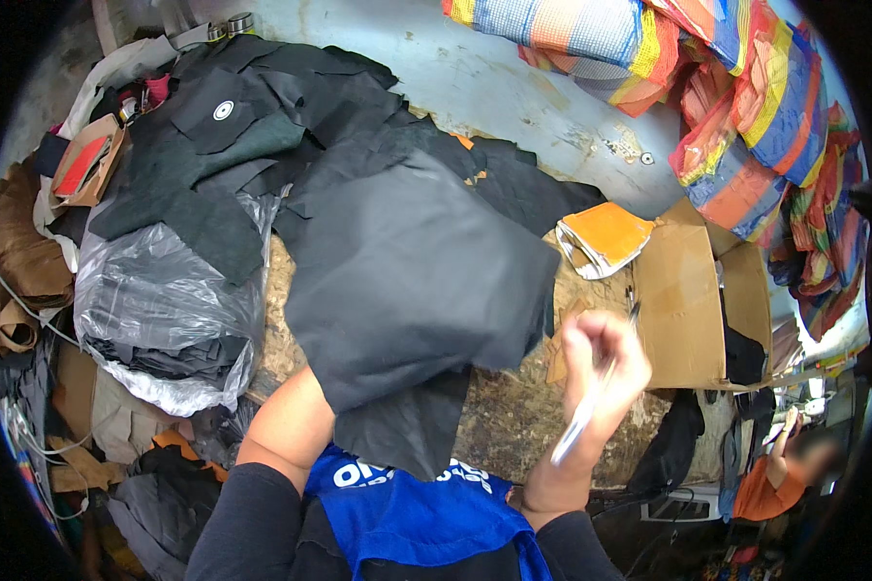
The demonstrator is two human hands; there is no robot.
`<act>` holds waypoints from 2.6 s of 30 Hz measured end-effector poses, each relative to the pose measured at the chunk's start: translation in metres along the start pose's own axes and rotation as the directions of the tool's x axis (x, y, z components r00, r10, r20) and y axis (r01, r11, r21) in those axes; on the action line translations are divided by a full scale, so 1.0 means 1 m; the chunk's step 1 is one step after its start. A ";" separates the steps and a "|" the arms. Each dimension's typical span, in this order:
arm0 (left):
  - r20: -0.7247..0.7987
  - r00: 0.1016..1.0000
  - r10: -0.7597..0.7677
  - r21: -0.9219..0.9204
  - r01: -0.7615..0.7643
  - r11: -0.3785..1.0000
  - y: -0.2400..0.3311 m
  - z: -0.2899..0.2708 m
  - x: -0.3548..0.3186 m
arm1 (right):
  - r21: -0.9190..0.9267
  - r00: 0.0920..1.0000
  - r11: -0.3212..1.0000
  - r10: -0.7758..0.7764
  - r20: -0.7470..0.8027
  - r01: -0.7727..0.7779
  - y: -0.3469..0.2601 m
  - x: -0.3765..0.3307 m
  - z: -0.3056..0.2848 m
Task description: The person organizes cardboard pattern pieces and places them into a notebook. Then the person picks up and inspects several black fabric pieces on a cluttered work table, moving them around and comparing them to the patterns.
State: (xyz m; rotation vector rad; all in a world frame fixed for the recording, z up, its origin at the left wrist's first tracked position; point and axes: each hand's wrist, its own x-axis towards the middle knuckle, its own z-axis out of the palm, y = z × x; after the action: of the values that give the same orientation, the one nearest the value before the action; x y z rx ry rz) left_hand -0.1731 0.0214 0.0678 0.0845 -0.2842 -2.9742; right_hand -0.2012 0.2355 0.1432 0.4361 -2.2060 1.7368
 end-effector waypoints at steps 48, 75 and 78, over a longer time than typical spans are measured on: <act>-0.513 0.789 -0.336 0.857 0.451 -0.250 0.105 -0.084 -0.028 | -0.810 0.974 0.577 0.224 0.029 -0.109 0.148 -0.033 -0.058; 0.098 0.989 0.107 0.682 0.011 -0.731 0.125 0.045 0.168 | -0.591 0.969 0.803 -0.079 -0.233 -0.077 0.150 0.158 -0.065; 0.084 0.928 0.364 0.594 0.247 -0.766 0.133 0.024 0.175 | -0.687 0.948 0.727 -0.200 -0.246 -0.025 0.129 0.154 -0.030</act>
State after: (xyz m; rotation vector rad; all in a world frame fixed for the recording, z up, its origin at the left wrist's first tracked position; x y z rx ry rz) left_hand -0.3277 -0.1301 0.1100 0.6839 -2.7823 -0.5811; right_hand -0.3935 0.2856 0.0995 0.0728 -2.3302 0.7512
